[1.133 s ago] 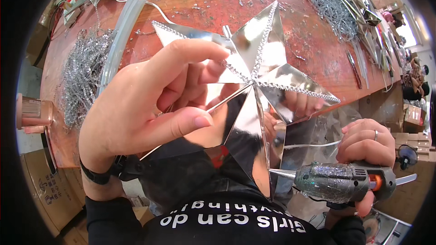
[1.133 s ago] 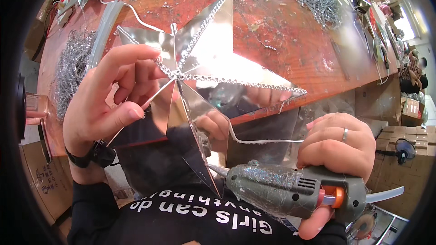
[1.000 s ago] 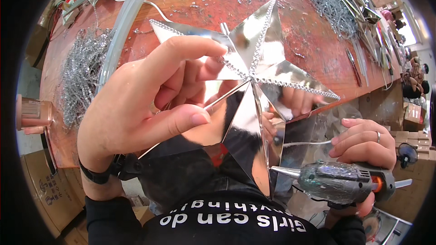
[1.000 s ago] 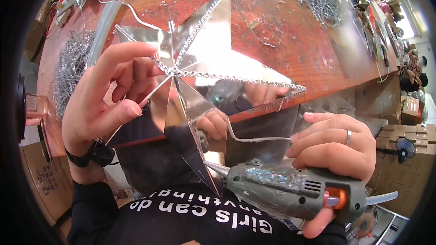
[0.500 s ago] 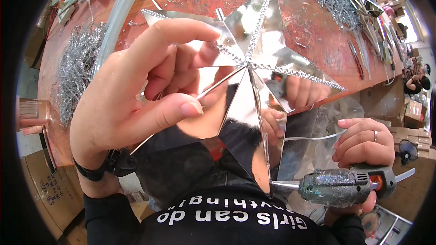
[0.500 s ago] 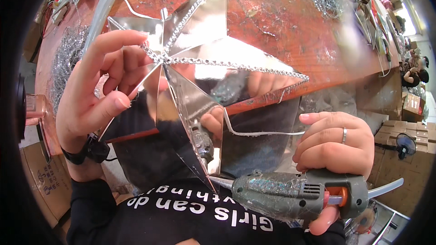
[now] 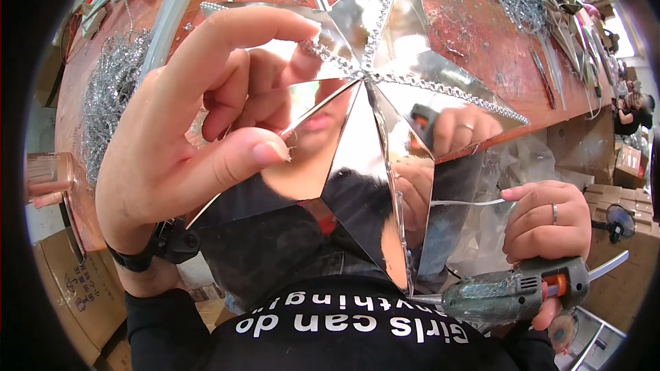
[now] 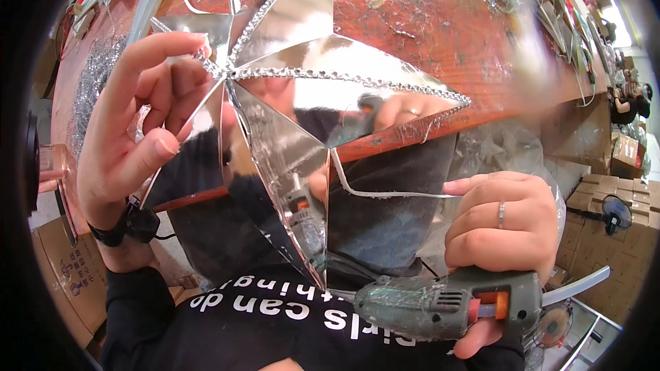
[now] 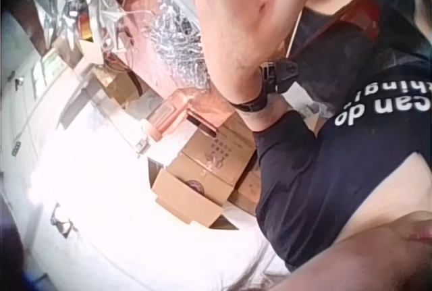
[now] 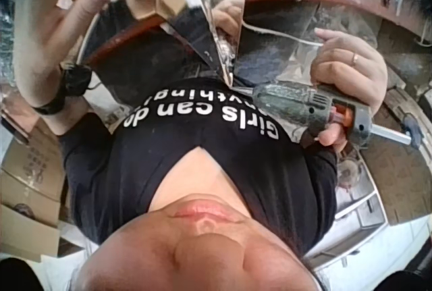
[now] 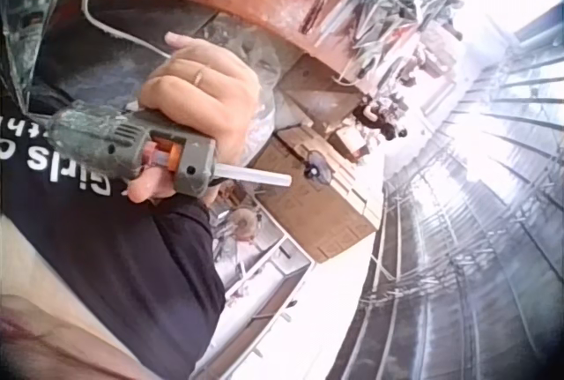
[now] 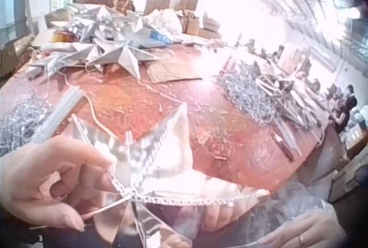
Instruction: The person uses a hot glue gun to attach a silver beaded chain to the edges of a metallic star-shaped ornament. They repeatedly apply glue and press the chain onto the star's points while working at a table in a workshop.
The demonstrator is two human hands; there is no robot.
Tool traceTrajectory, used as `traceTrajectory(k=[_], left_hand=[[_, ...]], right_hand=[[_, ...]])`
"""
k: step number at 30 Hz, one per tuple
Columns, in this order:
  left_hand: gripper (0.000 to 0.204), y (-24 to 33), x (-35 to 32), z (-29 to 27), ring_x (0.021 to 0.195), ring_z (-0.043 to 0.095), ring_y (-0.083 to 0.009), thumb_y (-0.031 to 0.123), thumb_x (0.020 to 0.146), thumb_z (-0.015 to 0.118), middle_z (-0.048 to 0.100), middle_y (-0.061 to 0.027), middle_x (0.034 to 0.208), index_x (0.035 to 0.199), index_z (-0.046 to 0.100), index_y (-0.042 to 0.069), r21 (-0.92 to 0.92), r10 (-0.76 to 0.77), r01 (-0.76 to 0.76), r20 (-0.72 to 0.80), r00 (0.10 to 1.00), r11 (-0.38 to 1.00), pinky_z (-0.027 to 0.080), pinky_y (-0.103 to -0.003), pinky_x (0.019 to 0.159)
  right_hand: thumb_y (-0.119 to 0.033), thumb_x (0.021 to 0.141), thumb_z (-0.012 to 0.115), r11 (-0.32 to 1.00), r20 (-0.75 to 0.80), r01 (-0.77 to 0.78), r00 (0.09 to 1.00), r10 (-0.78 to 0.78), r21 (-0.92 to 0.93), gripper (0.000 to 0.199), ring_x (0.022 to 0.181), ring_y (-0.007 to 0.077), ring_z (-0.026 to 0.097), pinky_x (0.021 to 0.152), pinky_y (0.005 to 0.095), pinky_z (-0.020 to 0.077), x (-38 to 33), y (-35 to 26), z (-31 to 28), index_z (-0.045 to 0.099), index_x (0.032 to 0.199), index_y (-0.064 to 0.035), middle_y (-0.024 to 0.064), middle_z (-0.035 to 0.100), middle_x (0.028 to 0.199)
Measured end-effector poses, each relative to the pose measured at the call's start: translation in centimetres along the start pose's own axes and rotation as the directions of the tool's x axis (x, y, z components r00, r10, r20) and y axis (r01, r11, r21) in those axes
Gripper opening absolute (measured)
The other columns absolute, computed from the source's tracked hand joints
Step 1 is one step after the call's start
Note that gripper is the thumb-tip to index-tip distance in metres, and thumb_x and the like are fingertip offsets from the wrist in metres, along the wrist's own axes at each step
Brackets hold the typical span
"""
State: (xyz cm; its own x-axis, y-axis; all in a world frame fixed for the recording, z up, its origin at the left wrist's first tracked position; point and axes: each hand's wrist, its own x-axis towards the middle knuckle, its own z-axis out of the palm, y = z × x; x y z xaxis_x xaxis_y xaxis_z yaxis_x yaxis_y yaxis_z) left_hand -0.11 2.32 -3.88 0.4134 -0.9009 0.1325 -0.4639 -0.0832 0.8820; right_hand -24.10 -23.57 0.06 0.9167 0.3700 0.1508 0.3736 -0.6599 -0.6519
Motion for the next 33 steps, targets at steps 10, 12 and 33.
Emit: traceTrajectory(k=[10, 12, 33], left_hand=[[0.069, 2.2, -0.9, 0.3, 0.051, 0.048, -0.0069, 0.010, 0.067, 0.078, 0.069, -0.0084, 0.095, 0.127, 0.044, 0.004, 0.205, -0.045, 0.047, -0.017, 0.999, 0.978, 0.041, -0.022, 0.049], [0.069, 2.7, -1.6, 1.2, 0.049, 0.048, -0.0080, 0.013, 0.069, 0.078, 0.069, -0.0086, 0.093, 0.128, 0.043, 0.006, 0.168, -0.050, 0.067, -0.100, 0.994, 0.984, 0.041, -0.023, 0.049], [0.011, 1.4, -9.9, -4.7, 0.079, 0.060, -0.0244, 0.002, 0.082, 0.063, 0.061, -0.0097, 0.086, 0.093, 0.060, 0.002, 0.610, 0.120, 0.281, -0.532, 0.838, 0.741, 0.048, -0.032, 0.071]], right_hand=[[-0.043, 0.092, 0.046, 0.823, -0.784, -0.495, 0.379, 0.492, 0.277, 0.050, 0.064, 0.0130, 0.056, 0.064, 0.0266, 0.0453, -3.8, 3.5, 0.8, 0.058, 0.108, 0.0033, 0.0090, 0.065, 0.089], [-0.016, 0.092, 0.057, 0.590, -0.707, -0.727, 0.208, 0.676, 0.350, 0.031, 0.078, 0.0122, 0.055, 0.075, 0.0282, 0.0456, -3.9, 5.6, 0.3, 0.056, 0.117, 0.0018, 0.0097, 0.064, 0.103], [-0.009, 0.096, 0.054, 0.790, -0.959, -0.606, 0.162, 0.235, 0.091, 0.018, 0.092, 0.0102, 0.050, 0.085, 0.0229, 0.0429, -8.6, 4.6, 1.8, 0.055, 0.109, 0.0046, 0.0037, 0.054, 0.101]])
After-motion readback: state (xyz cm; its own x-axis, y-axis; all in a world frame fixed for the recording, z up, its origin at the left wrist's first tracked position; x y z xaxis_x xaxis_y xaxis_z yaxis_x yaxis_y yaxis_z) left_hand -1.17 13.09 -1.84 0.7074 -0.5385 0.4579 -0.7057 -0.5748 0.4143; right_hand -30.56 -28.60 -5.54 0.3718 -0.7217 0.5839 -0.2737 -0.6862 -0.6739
